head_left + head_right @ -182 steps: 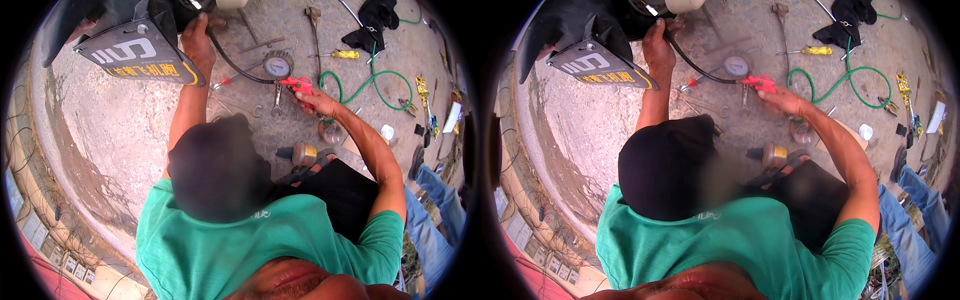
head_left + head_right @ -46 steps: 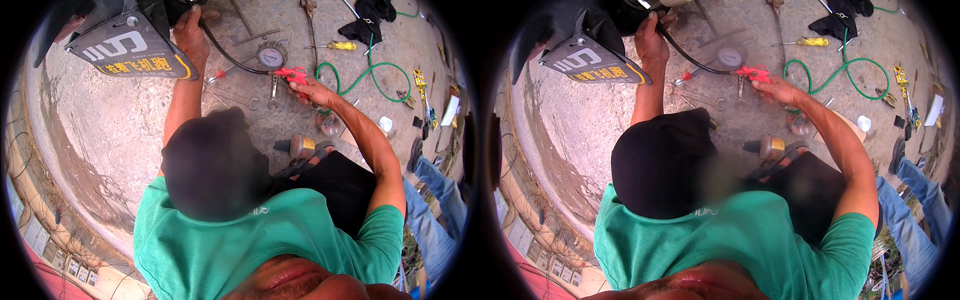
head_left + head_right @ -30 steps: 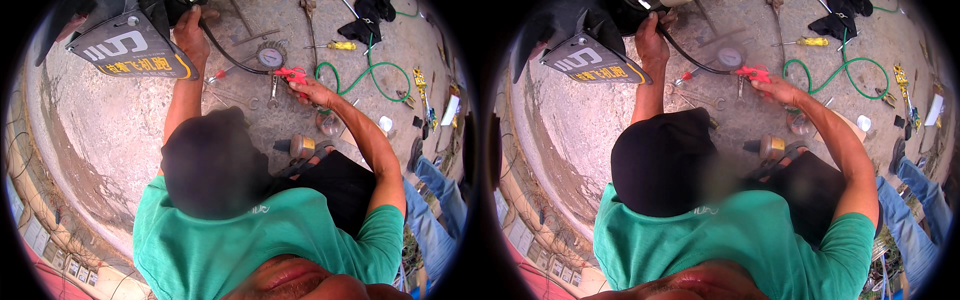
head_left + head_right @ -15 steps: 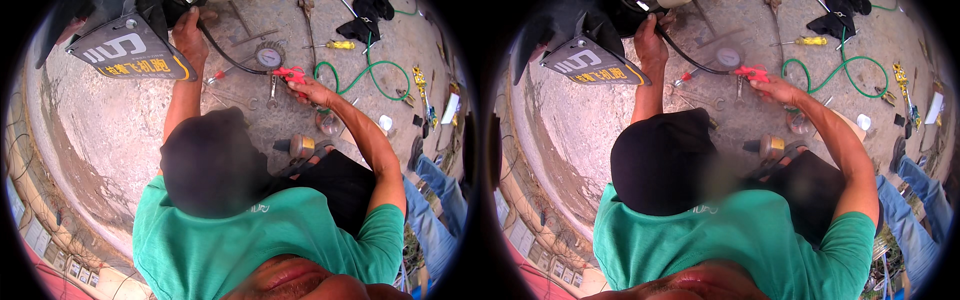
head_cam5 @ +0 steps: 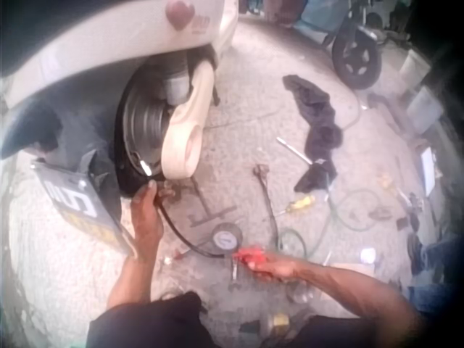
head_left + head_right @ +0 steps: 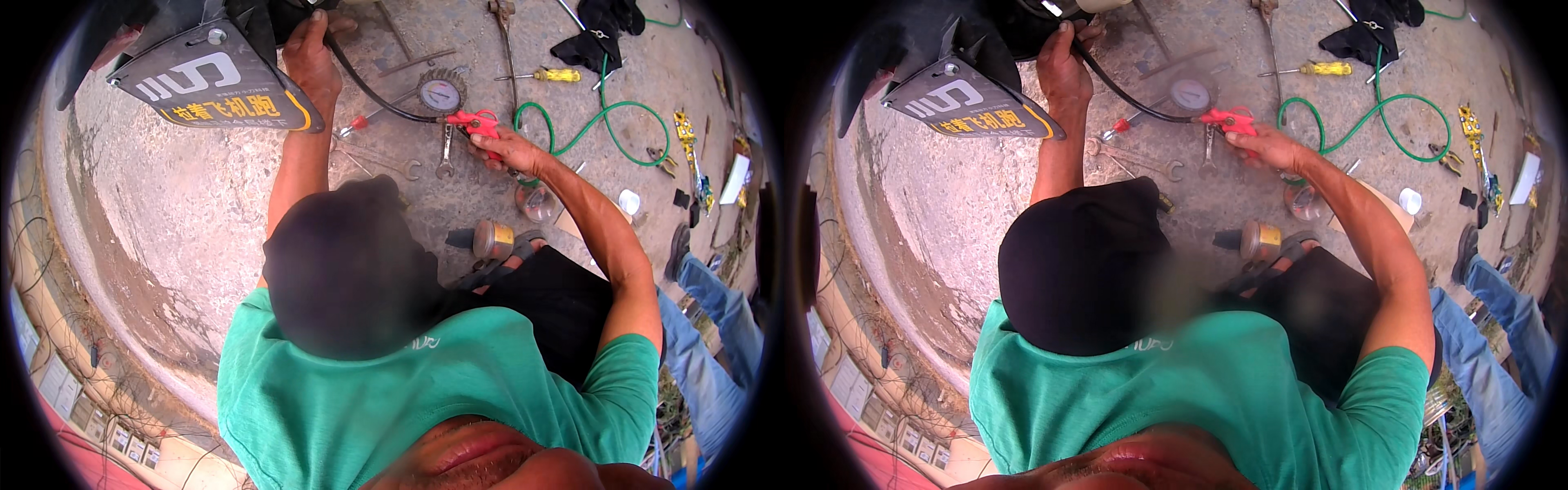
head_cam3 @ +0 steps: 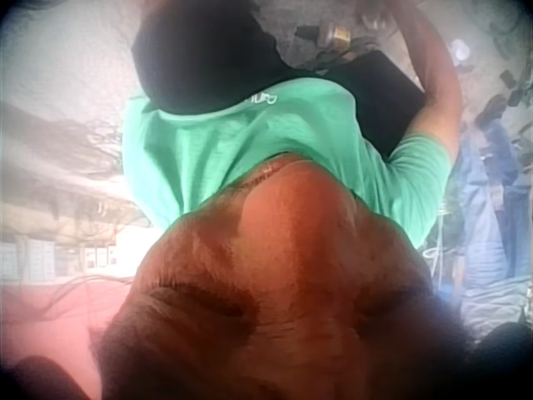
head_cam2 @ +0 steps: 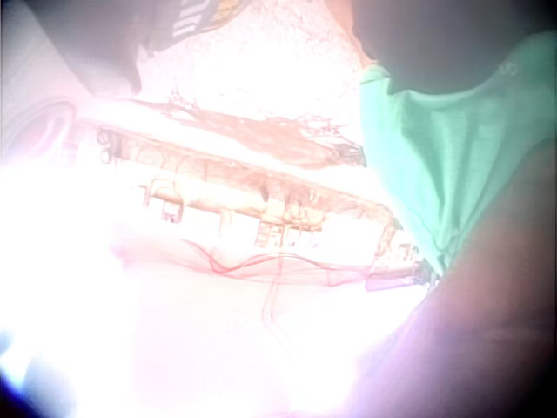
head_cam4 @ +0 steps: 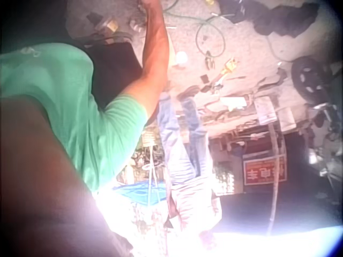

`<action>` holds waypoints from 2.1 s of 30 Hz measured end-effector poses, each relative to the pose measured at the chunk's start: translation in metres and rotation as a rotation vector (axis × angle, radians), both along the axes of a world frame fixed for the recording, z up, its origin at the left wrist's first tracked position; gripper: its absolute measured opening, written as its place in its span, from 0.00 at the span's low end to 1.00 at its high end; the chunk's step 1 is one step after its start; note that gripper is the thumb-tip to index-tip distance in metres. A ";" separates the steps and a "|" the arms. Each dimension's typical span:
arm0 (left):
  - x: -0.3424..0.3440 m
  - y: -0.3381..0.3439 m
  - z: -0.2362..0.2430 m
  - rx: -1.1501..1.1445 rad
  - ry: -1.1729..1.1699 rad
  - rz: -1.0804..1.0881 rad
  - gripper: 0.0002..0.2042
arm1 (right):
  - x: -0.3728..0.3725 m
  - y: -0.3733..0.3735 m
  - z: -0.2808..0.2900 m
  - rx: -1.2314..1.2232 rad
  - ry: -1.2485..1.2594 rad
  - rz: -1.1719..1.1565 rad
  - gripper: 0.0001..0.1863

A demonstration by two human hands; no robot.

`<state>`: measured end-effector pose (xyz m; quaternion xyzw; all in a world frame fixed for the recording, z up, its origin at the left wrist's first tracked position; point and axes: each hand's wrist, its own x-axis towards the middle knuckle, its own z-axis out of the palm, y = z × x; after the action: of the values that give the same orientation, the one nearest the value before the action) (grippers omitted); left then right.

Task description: The person repairs a scooter by removing components from the rear wheel area with a wrench, checking the tire for leaks in a basin of water, and then performing reassembly.

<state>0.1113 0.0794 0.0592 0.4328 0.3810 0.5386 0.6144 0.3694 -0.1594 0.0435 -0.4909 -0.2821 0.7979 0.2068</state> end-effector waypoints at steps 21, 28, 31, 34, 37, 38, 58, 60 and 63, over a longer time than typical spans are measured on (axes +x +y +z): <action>-0.002 0.003 -0.005 -0.028 -0.062 0.003 0.10 | -0.002 -0.002 -0.008 0.034 0.008 0.000 0.18; -0.003 0.005 -0.008 -0.033 -0.046 0.012 0.11 | -0.002 0.001 -0.001 0.000 0.011 0.007 0.15; -0.002 0.005 -0.009 -0.030 -0.064 0.006 0.10 | -0.001 0.000 -0.002 -0.007 0.006 0.001 0.15; -0.003 0.005 -0.008 -0.046 -0.073 0.020 0.10 | -0.001 0.001 -0.002 -0.008 -0.001 0.013 0.15; -0.003 0.004 -0.007 -0.047 -0.064 0.006 0.10 | 0.000 0.000 -0.004 -0.002 0.015 0.011 0.15; -0.002 0.003 -0.004 -0.033 -0.038 0.004 0.10 | -0.001 -0.001 -0.005 0.013 0.011 0.008 0.15; 0.002 -0.002 0.004 -0.020 -0.011 0.003 0.11 | -0.001 0.000 -0.004 0.002 0.034 -0.007 0.15; 0.002 -0.002 0.003 -0.020 -0.011 0.004 0.11 | -0.001 0.000 -0.004 0.002 0.025 -0.007 0.15; 0.001 0.000 0.001 -0.013 -0.009 0.009 0.11 | -0.001 0.000 -0.004 0.000 0.010 -0.004 0.15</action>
<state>0.1127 0.0793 0.0605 0.4246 0.3835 0.5410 0.6163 0.3684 -0.1596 0.0398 -0.4873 -0.2800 0.8001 0.2099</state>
